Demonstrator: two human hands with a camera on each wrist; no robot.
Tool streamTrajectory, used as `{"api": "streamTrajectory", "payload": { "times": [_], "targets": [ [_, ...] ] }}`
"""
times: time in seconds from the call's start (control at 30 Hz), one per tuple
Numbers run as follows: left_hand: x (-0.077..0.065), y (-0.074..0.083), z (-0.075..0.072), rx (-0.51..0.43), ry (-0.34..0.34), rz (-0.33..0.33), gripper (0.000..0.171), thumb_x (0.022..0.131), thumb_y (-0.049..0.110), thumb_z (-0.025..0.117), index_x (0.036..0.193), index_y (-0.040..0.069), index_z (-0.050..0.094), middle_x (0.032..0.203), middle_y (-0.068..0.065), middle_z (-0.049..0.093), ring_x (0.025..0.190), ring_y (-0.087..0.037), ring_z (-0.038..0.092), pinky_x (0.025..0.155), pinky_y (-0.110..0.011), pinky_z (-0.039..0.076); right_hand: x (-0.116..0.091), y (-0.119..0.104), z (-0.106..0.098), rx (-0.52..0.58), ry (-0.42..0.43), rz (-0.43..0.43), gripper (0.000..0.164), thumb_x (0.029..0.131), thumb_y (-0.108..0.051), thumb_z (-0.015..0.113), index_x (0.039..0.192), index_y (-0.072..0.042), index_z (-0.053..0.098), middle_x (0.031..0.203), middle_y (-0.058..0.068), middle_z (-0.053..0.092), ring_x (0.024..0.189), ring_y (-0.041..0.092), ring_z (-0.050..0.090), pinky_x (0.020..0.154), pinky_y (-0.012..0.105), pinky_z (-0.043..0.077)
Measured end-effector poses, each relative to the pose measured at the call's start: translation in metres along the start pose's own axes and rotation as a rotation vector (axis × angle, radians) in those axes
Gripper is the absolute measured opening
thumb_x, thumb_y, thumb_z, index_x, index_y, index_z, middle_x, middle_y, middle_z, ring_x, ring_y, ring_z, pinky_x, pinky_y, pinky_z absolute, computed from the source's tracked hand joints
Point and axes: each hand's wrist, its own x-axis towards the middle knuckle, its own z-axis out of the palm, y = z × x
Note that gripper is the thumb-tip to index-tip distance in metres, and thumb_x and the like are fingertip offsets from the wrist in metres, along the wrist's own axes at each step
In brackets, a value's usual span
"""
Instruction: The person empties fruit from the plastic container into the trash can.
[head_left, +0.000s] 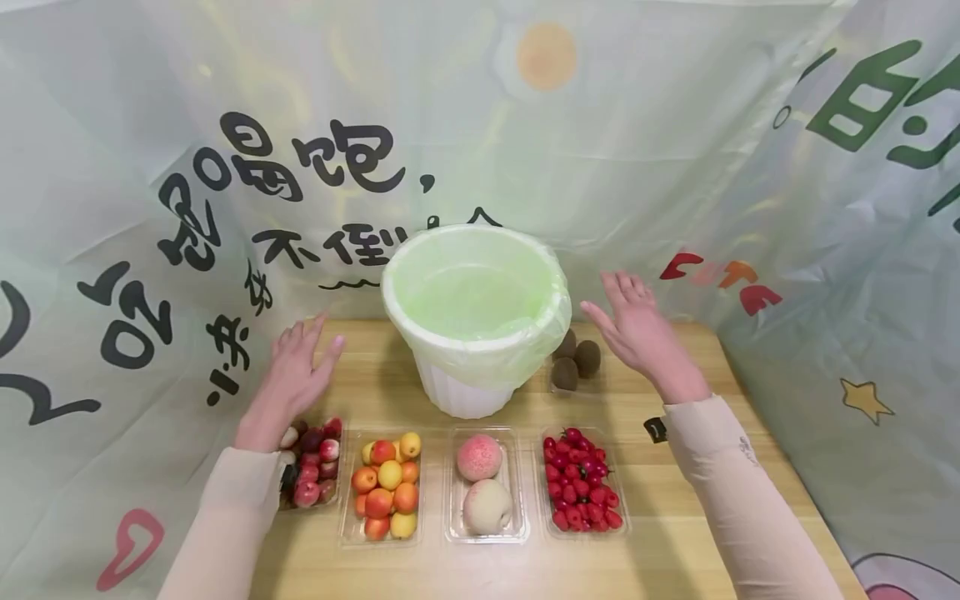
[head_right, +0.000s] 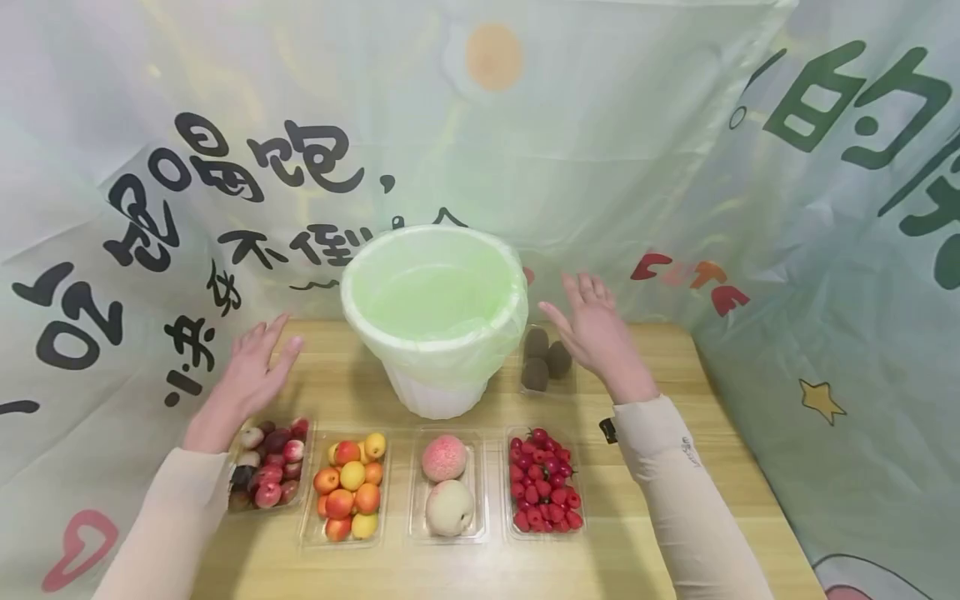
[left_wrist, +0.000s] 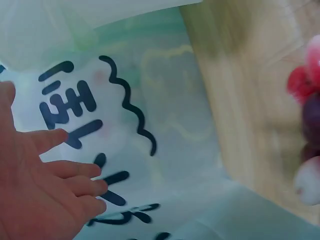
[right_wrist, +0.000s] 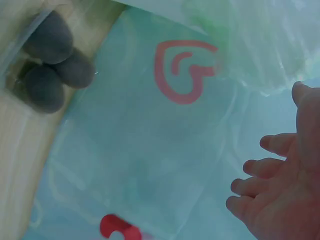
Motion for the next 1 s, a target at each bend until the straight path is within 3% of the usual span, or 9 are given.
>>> {"api": "streamTrajectory", "payload": {
  "times": [0.13, 0.3, 0.37, 0.43, 0.5, 0.63, 0.83, 1.0],
  "targets": [
    [-0.020, -0.014, 0.003, -0.089, 0.023, -0.084, 0.074, 0.112, 0.058, 0.022, 0.170, 0.013, 0.017, 0.167, -0.037, 0.024, 0.151, -0.062, 0.023, 0.123, -0.075, 0.018, 0.009, -0.015, -0.004, 0.037, 0.005, -0.044, 0.082, 0.111, -0.060, 0.028, 0.167, 0.000, 0.018, 0.172, 0.033, 0.013, 0.161, 0.052, 0.008, 0.131, 0.064, 0.007],
    [-0.047, -0.032, 0.011, -0.139, 0.178, -0.197, 0.068, 0.114, 0.049, 0.028, 0.159, 0.001, 0.041, 0.147, -0.036, 0.055, 0.137, -0.059, 0.049, 0.116, -0.069, 0.037, 0.019, -0.033, -0.007, 0.058, 0.030, -0.094, 0.074, 0.114, -0.051, 0.027, 0.165, 0.003, 0.026, 0.173, 0.030, 0.016, 0.162, 0.048, 0.011, 0.133, 0.059, 0.009],
    [-0.057, -0.040, 0.015, -0.144, 0.243, -0.227, 0.064, 0.114, 0.045, 0.033, 0.153, -0.003, 0.049, 0.137, -0.036, 0.062, 0.130, -0.058, 0.056, 0.112, -0.068, 0.042, 0.023, -0.039, -0.008, 0.070, 0.030, -0.101, 0.073, 0.114, -0.051, 0.027, 0.164, 0.003, 0.027, 0.173, 0.028, 0.016, 0.162, 0.047, 0.011, 0.133, 0.059, 0.010],
    [-0.066, -0.048, 0.018, -0.143, 0.256, -0.266, 0.063, 0.114, 0.044, 0.034, 0.151, -0.004, 0.051, 0.133, -0.037, 0.064, 0.126, -0.057, 0.058, 0.108, -0.068, 0.045, 0.025, -0.044, -0.008, 0.081, 0.024, -0.103, 0.074, 0.114, -0.052, 0.026, 0.166, 0.000, 0.025, 0.174, 0.027, 0.015, 0.163, 0.046, 0.011, 0.133, 0.059, 0.011],
    [-0.073, -0.056, 0.020, -0.129, 0.224, -0.303, 0.064, 0.113, 0.043, 0.034, 0.153, -0.004, 0.048, 0.133, -0.038, 0.064, 0.123, -0.057, 0.059, 0.103, -0.068, 0.047, 0.028, -0.049, -0.008, 0.095, 0.019, -0.105, 0.076, 0.113, -0.054, 0.026, 0.167, -0.001, 0.022, 0.174, 0.026, 0.014, 0.163, 0.044, 0.010, 0.133, 0.059, 0.012],
    [-0.088, -0.073, 0.022, -0.087, 0.096, -0.354, 0.065, 0.112, 0.041, 0.034, 0.158, -0.006, 0.039, 0.137, -0.041, 0.059, 0.125, -0.060, 0.055, 0.103, -0.070, 0.046, 0.035, -0.058, -0.005, 0.115, -0.004, -0.107, 0.081, 0.112, -0.059, 0.026, 0.168, -0.002, 0.015, 0.175, 0.026, 0.010, 0.164, 0.041, 0.008, 0.133, 0.057, 0.012],
    [-0.107, -0.097, 0.028, -0.015, 0.013, -0.319, 0.060, 0.106, 0.022, 0.045, 0.151, -0.017, 0.040, 0.131, -0.045, 0.059, 0.119, -0.064, 0.056, 0.100, -0.069, 0.048, 0.042, -0.067, 0.004, 0.104, -0.062, -0.110, 0.082, 0.112, -0.059, 0.024, 0.168, -0.001, 0.014, 0.176, 0.023, 0.007, 0.165, 0.040, 0.006, 0.134, 0.056, 0.011],
    [-0.112, -0.111, 0.033, 0.015, -0.069, -0.297, 0.060, 0.100, 0.018, 0.055, 0.145, -0.021, 0.044, 0.125, -0.044, 0.062, 0.108, -0.058, 0.061, 0.095, -0.065, 0.051, 0.043, -0.070, 0.010, 0.109, -0.086, -0.109, 0.074, 0.114, -0.051, 0.024, 0.167, 0.001, 0.019, 0.177, 0.023, 0.009, 0.165, 0.039, 0.006, 0.134, 0.055, 0.010]
  ]
}}
